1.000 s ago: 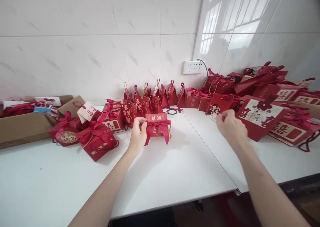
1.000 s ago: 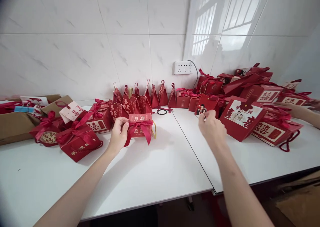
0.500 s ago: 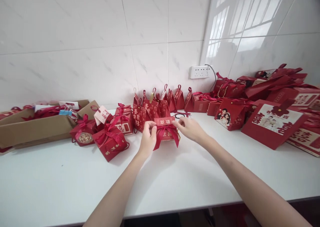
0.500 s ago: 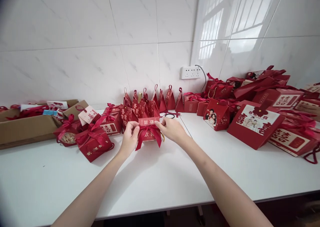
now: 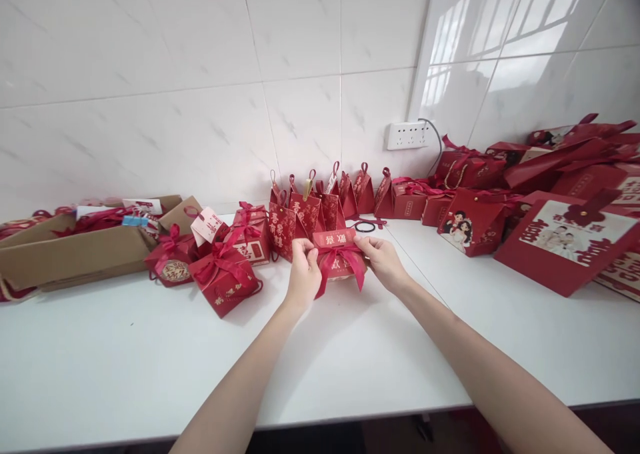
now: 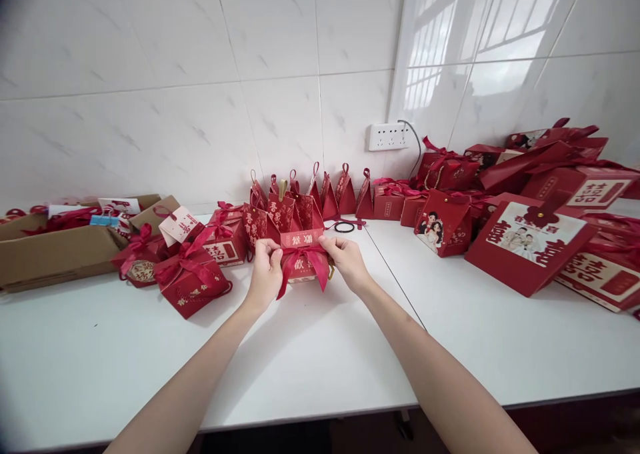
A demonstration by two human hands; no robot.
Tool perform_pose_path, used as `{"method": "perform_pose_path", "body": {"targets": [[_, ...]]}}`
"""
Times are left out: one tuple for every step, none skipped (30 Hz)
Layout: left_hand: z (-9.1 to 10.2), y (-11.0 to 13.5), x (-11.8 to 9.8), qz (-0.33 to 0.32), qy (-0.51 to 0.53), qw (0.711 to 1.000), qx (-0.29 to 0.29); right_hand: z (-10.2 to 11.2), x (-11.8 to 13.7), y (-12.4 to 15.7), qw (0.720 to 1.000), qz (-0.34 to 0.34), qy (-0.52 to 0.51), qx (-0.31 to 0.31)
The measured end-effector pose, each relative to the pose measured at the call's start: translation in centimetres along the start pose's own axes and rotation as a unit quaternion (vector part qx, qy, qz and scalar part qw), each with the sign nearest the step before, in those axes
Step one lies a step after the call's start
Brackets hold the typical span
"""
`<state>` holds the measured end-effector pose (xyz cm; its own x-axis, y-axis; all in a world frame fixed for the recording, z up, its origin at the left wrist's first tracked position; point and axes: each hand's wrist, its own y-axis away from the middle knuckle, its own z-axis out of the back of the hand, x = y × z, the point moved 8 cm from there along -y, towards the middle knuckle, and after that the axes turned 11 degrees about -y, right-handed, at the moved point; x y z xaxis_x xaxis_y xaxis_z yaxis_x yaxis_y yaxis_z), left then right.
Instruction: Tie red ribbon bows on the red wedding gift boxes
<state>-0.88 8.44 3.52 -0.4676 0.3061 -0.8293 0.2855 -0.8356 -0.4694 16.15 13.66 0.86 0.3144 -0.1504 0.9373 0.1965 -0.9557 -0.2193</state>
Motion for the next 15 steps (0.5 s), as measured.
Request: {"method": "perform_pose_path", "body": {"targets": [[0.1, 0.0, 0.0, 0.001, 0.005, 1.0, 0.003, 0.1, 0.0, 0.1, 1.0, 0.003, -0.006, 0.002], [0.2, -0.1, -0.1, 0.002, 0.011, 1.0, 0.006, 0.2, 0.2, 0.3, 1.0, 0.01, -0.011, 0.008], [0.3, -0.1, -0.1, 0.004, 0.018, 1.0, 0.009, 0.3, 0.4, 0.6, 1.0, 0.021, -0.009, 0.02], [0.4, -0.1, -0.2, 0.006, 0.026, 1.0, 0.011, 0.2, 0.6, 0.9, 0.999, 0.031, 0.0, 0.04], [0.5, -0.2, -0.2, 0.01, 0.035, 0.999, 0.013, -0.2, 0.8, 1.2, 0.997, 0.04, 0.016, 0.07], [0.6, -0.2, -0.2, 0.014, 0.045, 0.999, 0.014, -0.6, 0.9, 1.5, 0.993, 0.047, 0.039, 0.105], [0.6, -0.3, -0.1, 0.019, 0.056, 0.998, 0.014, -1.1, 0.9, 1.8, 0.987, 0.051, 0.066, 0.14], [0.6, -0.4, 0.1, 0.026, 0.069, 0.997, 0.013, -1.4, 0.8, 2.1, 0.98, 0.055, 0.092, 0.165], [0.6, -0.4, 0.3, 0.035, 0.083, 0.996, 0.01, -1.6, 0.8, 2.3, 0.975, 0.058, 0.113, 0.181], [0.6, -0.5, 0.7, 0.048, 0.099, 0.994, 0.007, -1.7, 0.7, 2.3, 0.972, 0.059, 0.131, 0.186], [0.6, -0.6, 1.1, 0.064, 0.117, 0.991, 0.005, -1.6, 0.5, 2.3, 0.97, 0.055, 0.15, 0.182], [0.4, -0.6, 1.6, 0.083, 0.136, 0.987, 0.005, -1.3, 0.3, 2.2, 0.969, 0.045, 0.167, 0.174], [0.3, -0.7, 2.1, 0.103, 0.156, 0.982, 0.007, -1.1, 0.1, 2.0, 0.969, 0.032, 0.18, 0.165], [0.1, -0.8, 2.6, 0.122, 0.176, 0.977, 0.01, -0.8, -0.2, 1.9, 0.97, 0.017, 0.185, 0.157], [0.1, -0.8, 3.1, 0.139, 0.197, 0.97, 0.012, -0.5, -0.3, 1.8, 0.972, 0.002, 0.179, 0.15]]}}
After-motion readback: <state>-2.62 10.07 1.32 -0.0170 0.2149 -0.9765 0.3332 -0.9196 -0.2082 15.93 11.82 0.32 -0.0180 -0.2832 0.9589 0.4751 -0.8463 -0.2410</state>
